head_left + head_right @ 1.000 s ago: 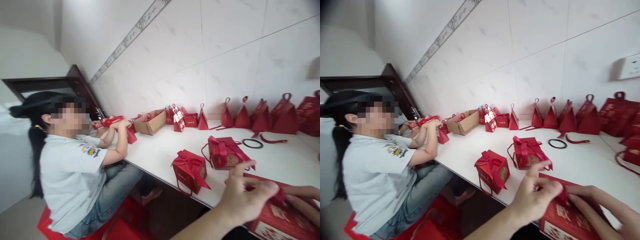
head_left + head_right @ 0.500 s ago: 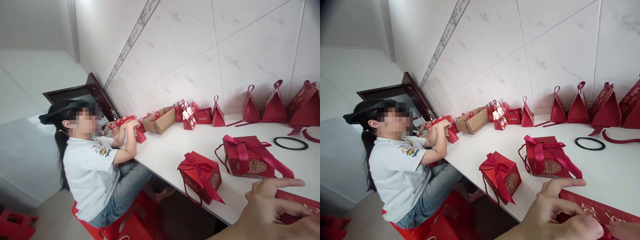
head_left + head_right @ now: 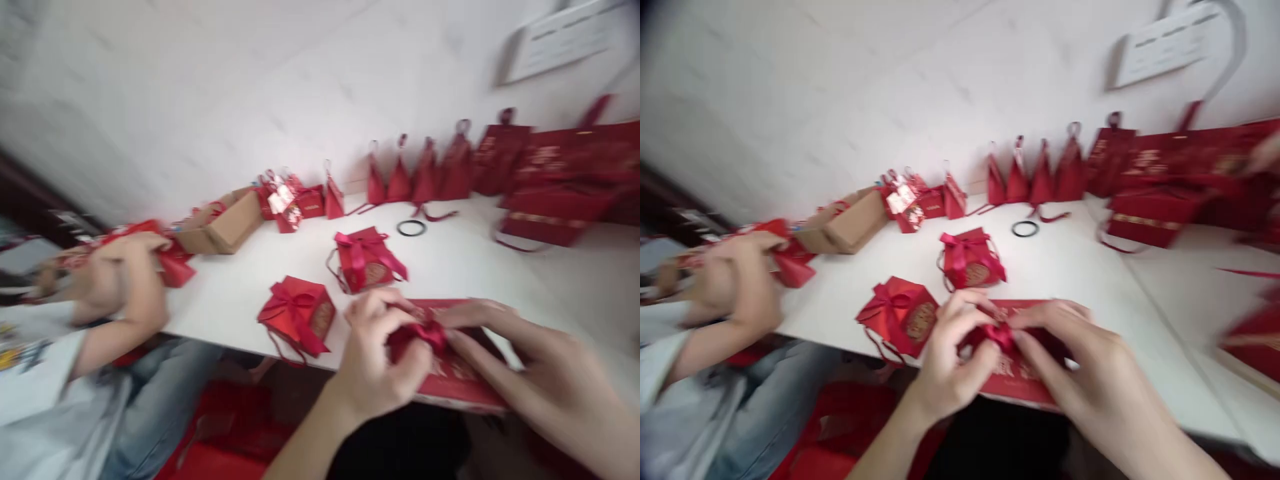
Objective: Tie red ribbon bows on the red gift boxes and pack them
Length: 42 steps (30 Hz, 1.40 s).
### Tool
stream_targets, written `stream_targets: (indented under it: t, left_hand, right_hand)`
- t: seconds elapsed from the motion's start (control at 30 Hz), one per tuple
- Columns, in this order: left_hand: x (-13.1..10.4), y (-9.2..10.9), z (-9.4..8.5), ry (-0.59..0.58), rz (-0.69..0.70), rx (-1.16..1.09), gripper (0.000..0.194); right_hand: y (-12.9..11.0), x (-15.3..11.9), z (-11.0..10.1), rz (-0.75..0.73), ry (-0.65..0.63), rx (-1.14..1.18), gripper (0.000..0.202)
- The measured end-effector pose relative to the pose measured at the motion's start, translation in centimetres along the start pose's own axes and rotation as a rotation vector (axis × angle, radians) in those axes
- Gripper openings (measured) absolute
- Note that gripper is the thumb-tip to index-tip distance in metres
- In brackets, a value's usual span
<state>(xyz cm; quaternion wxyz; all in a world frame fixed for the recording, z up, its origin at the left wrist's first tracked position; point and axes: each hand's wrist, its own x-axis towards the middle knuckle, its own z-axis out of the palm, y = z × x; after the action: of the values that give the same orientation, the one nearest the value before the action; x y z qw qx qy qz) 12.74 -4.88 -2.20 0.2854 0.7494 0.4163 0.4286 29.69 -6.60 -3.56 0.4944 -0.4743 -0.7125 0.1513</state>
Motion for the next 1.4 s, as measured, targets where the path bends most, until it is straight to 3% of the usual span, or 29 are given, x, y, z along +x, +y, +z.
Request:
stream_targets:
  t: [0.1,0.23,0.4,0.87,1.0,1.17,1.4]
  left_hand:
    - [0.4,-0.4,-0.5,-0.017,0.020,0.000,0.015]
    - [0.5,-1.0,-0.4,-0.037,0.000,-0.002,0.007]
    - [0.5,-0.9,-0.3,-0.052,-0.110,-0.106,0.014]
    - [1.2,-1.2,-0.1,-0.113,-0.166,-0.195,0.022]
    - [1.2,-1.3,0.0,-0.083,-0.196,-0.201,0.024]
    - [1.2,-1.2,0.1,-0.056,-0.182,-0.218,0.025]
    - [1.1,-1.0,0.3,-0.036,-0.196,-0.249,0.023]
  right_hand:
    - [-1.1,0.7,-0.5,0.053,-0.058,0.024,0.009]
    - [-1.7,1.0,0.1,0.121,-0.036,0.053,0.012]
    - [-2.2,0.7,0.4,0.136,0.015,0.137,0.011]
    - [-0.9,1.7,-0.3,0.212,-0.081,0.256,0.005]
    - [-1.5,1.1,-1.1,0.139,-0.026,0.126,0.003]
    - [-2.4,0.0,-2.5,-0.034,-0.137,-0.183,0.003]
    - [-1.7,0.2,-1.9,-0.187,-0.056,-0.305,0.008]
